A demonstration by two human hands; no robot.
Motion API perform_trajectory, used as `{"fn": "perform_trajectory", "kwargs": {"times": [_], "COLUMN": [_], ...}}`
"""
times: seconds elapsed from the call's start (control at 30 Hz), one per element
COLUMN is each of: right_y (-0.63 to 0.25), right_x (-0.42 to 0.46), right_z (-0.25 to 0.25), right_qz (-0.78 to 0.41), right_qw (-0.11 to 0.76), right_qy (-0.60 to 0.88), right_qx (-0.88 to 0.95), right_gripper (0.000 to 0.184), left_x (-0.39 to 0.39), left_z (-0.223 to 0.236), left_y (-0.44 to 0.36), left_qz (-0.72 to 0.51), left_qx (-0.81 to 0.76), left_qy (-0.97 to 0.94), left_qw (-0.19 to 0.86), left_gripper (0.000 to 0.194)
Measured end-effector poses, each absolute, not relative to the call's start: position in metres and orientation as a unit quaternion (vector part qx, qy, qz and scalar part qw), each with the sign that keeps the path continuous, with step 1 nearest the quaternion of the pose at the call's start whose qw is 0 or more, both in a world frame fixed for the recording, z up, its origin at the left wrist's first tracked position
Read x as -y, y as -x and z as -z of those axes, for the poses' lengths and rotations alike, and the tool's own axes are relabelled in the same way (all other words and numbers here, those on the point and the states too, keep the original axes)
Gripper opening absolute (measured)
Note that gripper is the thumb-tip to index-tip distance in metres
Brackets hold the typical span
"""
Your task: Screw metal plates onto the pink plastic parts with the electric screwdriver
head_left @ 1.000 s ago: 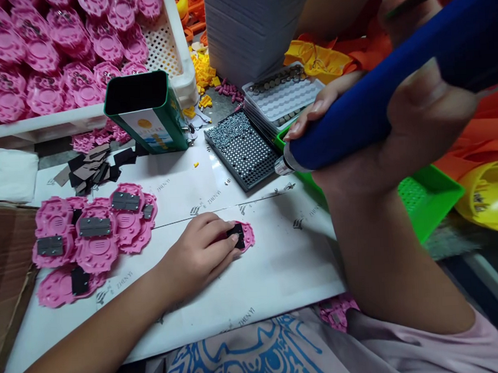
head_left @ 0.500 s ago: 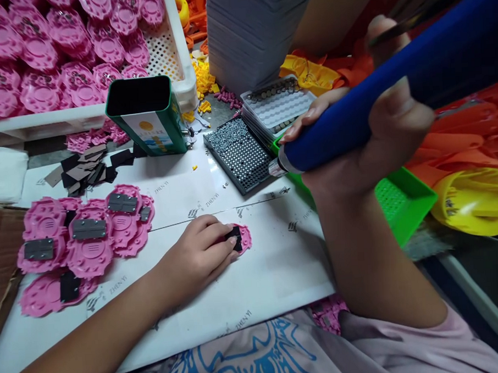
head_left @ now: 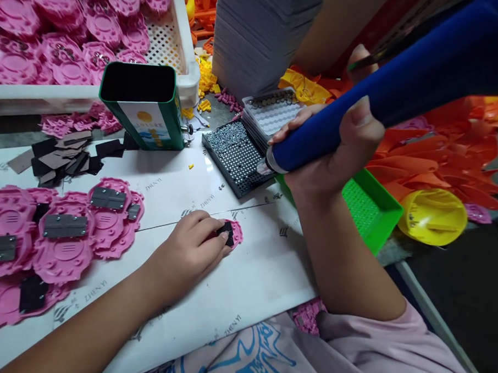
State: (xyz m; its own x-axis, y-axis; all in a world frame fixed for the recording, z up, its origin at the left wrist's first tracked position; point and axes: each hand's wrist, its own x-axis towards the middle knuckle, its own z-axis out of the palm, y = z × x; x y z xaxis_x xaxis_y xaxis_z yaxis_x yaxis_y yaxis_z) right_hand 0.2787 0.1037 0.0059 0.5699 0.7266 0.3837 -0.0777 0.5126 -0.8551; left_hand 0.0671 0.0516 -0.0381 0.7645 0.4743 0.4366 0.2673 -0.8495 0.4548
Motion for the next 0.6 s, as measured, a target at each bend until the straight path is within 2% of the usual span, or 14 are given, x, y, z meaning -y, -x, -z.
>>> {"fn": "perform_trajectory", "kwargs": {"times": [0.23, 0.4, 0.53, 0.6], "right_y": [-0.278, -0.275, -0.276, -0.278], "right_x": [-0.108, -0.110, -0.115, -0.116], "right_z": [-0.002, -0.006, -0.003, 0.000], "right_qz": [-0.273, -0.293, -0.270, -0.269], "right_qw": [0.795, 0.766, 0.781, 0.784], "right_qy": [0.370, 0.411, 0.350, 0.350], "right_qx": [0.396, 0.399, 0.442, 0.437], "right_gripper": [0.026, 0.026, 0.016, 0.018], "left_x": [-0.051, -0.051, -0.050, -0.050], "left_z": [0.038, 0.038, 0.038, 0.038], "left_y": [-0.068, -0.069, -0.069, -0.068], "left_qz": [-0.279, -0.283, -0.285, -0.283], "left_qx": [-0.206, -0.208, -0.210, -0.213], "left_qy": [-0.919, -0.916, -0.915, -0.915], "left_qw": [0.189, 0.192, 0.192, 0.194], "left_gripper": [0.010, 0.012, 0.012, 0.012]}}
